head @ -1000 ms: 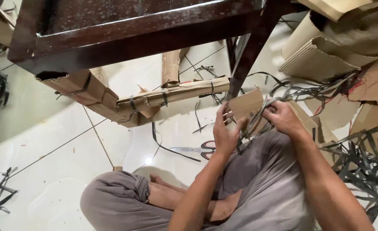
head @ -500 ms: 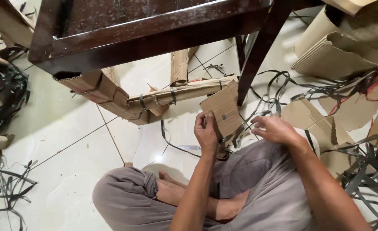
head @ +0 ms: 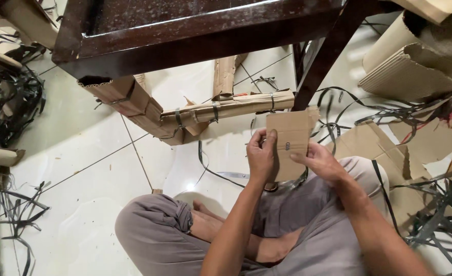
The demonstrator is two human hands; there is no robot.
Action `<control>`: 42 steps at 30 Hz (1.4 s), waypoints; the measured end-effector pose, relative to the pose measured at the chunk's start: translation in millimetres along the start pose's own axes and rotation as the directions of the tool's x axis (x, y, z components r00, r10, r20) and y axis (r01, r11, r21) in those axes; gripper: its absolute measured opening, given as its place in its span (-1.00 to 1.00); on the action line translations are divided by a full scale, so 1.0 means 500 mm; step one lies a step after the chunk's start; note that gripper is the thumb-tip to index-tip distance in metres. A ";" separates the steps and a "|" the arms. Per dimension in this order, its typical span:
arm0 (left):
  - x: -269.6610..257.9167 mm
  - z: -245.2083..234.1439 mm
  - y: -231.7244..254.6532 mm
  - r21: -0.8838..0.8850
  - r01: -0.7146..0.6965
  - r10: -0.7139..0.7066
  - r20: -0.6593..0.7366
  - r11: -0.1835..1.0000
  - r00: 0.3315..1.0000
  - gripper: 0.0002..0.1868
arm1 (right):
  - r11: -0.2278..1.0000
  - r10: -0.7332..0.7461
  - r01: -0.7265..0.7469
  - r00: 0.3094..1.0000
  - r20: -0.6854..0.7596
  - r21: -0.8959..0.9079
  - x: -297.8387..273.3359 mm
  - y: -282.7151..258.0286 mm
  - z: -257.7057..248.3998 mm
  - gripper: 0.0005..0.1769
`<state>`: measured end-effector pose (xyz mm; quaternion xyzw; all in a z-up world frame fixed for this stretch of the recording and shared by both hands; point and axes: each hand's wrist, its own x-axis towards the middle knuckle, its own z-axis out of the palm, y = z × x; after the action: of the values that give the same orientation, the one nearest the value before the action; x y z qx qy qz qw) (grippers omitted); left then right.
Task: The person wraps the legs of a wooden chair with cardboard and tape by hand, using scissors to cut the cardboard and tape to size.
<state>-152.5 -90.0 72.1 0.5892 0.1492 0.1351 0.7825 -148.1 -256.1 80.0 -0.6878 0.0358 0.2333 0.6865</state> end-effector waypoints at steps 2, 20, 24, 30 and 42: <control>0.013 0.002 -0.003 0.127 -0.011 0.005 0.043 0.992 0.999 -0.82 | 0.999 -0.037 0.038 0.998 -0.040 0.015 0.006 0.008 -0.001 -0.54; 0.574 -0.103 -0.027 0.877 0.151 -0.319 0.003 0.456 0.948 -0.18 | 0.641 -0.107 -0.134 0.960 -0.260 -0.756 0.048 0.086 -0.035 -0.49; 0.481 -0.079 0.060 0.906 0.185 -0.295 -0.071 0.381 0.953 -0.17 | 0.634 -0.089 -0.143 0.962 -0.256 -0.760 0.055 0.093 -0.035 -0.51; 0.440 -0.056 0.028 0.958 0.071 -0.114 -0.040 0.279 0.993 -0.36 | 0.616 -0.057 -0.166 0.965 -0.254 -0.770 0.052 0.081 -0.027 -0.47; 0.194 -0.101 0.145 0.936 -0.323 0.179 0.297 0.139 0.938 0.11 | 0.523 -0.126 -0.159 0.957 -0.261 -0.837 0.056 0.105 -0.057 -0.54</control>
<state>-86.0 11.6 121.5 0.9725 0.0554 0.1042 0.2010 -135.2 -278.8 19.4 -0.9606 0.0238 0.1245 0.2472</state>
